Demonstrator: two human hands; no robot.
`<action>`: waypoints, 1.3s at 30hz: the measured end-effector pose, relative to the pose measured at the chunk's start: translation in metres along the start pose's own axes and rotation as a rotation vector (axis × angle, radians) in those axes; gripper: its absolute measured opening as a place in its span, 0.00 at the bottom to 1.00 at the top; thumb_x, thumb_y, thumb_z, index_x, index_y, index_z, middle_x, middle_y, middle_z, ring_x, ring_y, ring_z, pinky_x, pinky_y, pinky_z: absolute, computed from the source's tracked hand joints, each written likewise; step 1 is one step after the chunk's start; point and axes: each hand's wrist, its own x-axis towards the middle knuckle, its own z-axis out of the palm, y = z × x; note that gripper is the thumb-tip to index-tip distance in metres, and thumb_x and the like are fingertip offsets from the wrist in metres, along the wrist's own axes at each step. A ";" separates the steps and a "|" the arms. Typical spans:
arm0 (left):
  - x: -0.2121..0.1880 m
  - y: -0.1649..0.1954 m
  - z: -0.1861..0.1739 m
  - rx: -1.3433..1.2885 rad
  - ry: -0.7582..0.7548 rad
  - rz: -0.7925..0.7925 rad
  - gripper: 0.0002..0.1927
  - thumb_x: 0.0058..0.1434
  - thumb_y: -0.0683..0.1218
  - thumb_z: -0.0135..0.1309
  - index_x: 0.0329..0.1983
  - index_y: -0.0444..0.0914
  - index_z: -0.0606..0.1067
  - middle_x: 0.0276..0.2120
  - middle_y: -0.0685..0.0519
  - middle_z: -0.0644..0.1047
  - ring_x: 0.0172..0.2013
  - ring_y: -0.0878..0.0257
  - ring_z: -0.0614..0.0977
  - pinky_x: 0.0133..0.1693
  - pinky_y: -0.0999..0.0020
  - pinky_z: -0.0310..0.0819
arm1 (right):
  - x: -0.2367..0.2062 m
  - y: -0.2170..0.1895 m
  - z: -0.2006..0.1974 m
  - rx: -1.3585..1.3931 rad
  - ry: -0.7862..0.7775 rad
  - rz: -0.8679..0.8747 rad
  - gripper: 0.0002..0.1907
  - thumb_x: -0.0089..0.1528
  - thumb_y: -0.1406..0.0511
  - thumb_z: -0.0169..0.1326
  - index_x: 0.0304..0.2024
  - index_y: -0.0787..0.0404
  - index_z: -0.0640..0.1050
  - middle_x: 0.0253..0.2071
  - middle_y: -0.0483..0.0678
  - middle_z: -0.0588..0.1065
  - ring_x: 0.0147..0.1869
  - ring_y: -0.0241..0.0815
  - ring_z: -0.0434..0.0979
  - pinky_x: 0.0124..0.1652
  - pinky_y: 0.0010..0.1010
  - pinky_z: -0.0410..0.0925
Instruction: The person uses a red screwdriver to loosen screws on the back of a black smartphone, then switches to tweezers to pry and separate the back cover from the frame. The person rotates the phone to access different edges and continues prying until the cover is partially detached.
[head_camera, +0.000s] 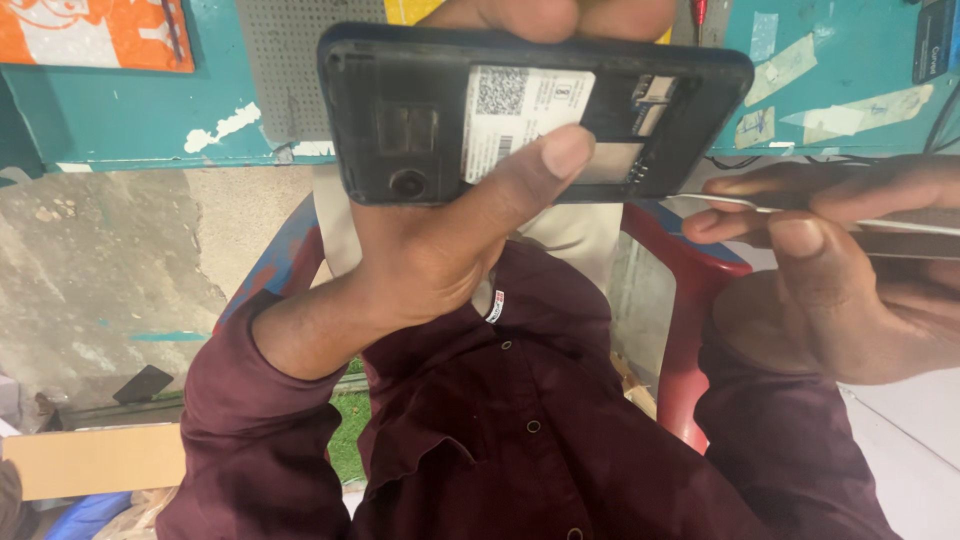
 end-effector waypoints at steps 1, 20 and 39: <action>0.001 0.002 -0.001 0.033 -0.002 -0.017 0.19 0.74 0.32 0.54 0.65 0.32 0.65 0.56 0.38 0.77 0.56 0.52 0.82 0.58 0.59 0.80 | 0.002 -0.003 0.000 -0.014 -0.027 -0.028 0.08 0.79 0.68 0.49 0.56 0.67 0.67 0.48 0.68 0.75 0.51 0.59 0.83 0.55 0.50 0.80; -0.001 0.001 -0.003 0.188 -0.036 0.046 0.17 0.77 0.32 0.54 0.65 0.32 0.66 0.56 0.41 0.76 0.56 0.56 0.81 0.60 0.62 0.79 | 0.008 0.014 -0.011 0.193 -0.077 0.033 0.07 0.75 0.68 0.51 0.49 0.68 0.71 0.48 0.67 0.74 0.49 0.61 0.82 0.52 0.51 0.80; -0.006 -0.013 -0.007 0.263 -0.036 0.154 0.15 0.80 0.31 0.55 0.66 0.31 0.68 0.57 0.44 0.75 0.56 0.60 0.79 0.61 0.65 0.78 | 0.030 -0.040 0.046 -0.229 0.122 0.056 0.07 0.74 0.72 0.51 0.53 0.72 0.73 0.46 0.65 0.78 0.50 0.52 0.84 0.54 0.41 0.79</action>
